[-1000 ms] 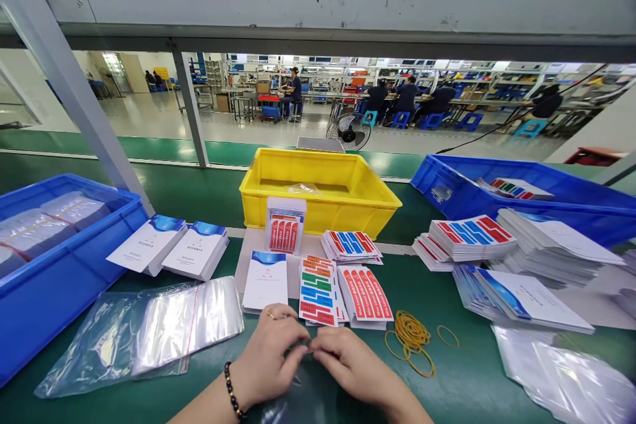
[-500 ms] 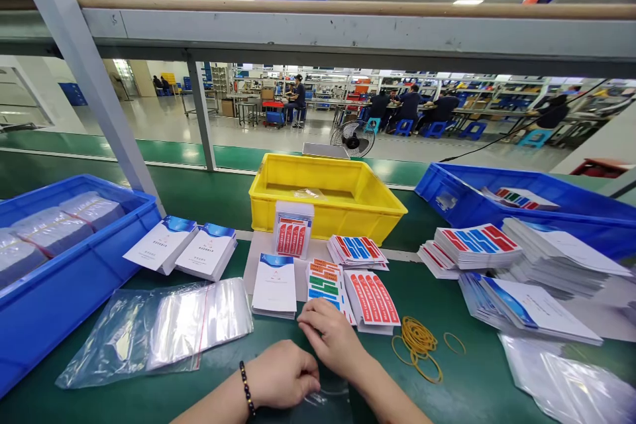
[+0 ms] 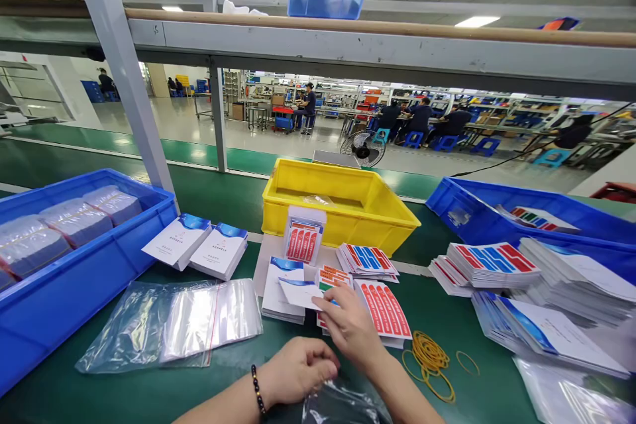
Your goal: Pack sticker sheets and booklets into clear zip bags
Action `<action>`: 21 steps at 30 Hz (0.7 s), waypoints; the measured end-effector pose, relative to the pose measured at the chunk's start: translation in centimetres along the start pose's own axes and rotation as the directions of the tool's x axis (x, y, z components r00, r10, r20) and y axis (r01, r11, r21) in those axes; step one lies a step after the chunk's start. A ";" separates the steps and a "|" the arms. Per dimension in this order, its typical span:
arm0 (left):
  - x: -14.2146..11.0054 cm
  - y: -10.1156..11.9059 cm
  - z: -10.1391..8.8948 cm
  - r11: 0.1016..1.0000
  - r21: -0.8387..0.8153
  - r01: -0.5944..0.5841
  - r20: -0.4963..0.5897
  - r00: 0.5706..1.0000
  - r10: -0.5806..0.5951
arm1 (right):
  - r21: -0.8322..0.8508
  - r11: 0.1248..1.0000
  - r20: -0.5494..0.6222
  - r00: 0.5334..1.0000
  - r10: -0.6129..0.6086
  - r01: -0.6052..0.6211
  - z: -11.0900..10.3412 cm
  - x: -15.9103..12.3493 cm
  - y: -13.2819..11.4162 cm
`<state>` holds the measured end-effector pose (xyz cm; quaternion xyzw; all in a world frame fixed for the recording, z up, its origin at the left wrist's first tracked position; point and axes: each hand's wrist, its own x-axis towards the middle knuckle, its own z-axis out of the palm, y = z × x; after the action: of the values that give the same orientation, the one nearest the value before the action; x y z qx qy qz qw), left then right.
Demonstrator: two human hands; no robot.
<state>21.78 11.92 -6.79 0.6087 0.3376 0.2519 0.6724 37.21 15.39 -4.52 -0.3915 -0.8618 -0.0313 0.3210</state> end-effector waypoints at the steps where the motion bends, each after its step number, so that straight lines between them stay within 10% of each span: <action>1: 0.2 -0.2 0.0 0.985 -0.169 0.014 -0.009 1.000 -0.016 | 0.022 1.000 -0.002 1.000 -0.004 0.004 -1.1 -0.4 0.1; 4: 0.9 -0.6 -0.2 0.833 -0.540 0.117 0.029 0.992 -0.120 | 0.109 0.994 0.152 0.988 -0.014 -0.002 -4.6 -1.5 -0.4; 9: 0.9 -0.3 0.0 0.691 -0.709 0.143 0.035 0.985 -0.168 | 0.298 0.951 0.323 0.946 -0.014 -0.087 -7.8 -2.7 -0.5; 13: 0.1 -0.5 0.2 0.762 -0.589 0.270 0.172 0.963 -0.209 | 0.088 0.970 0.101 0.970 0.219 -0.228 -5.7 -3.0 2.0; 21: -0.6 -0.9 -0.3 0.853 -0.327 0.408 0.263 0.906 -0.333 | -0.343 0.916 0.339 0.883 0.326 -0.206 0.1 -4.0 2.4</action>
<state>21.08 11.58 -7.60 0.4141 0.3266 0.1154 0.8417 40.78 14.40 -7.36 -0.5493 -0.8307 -0.0373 0.0821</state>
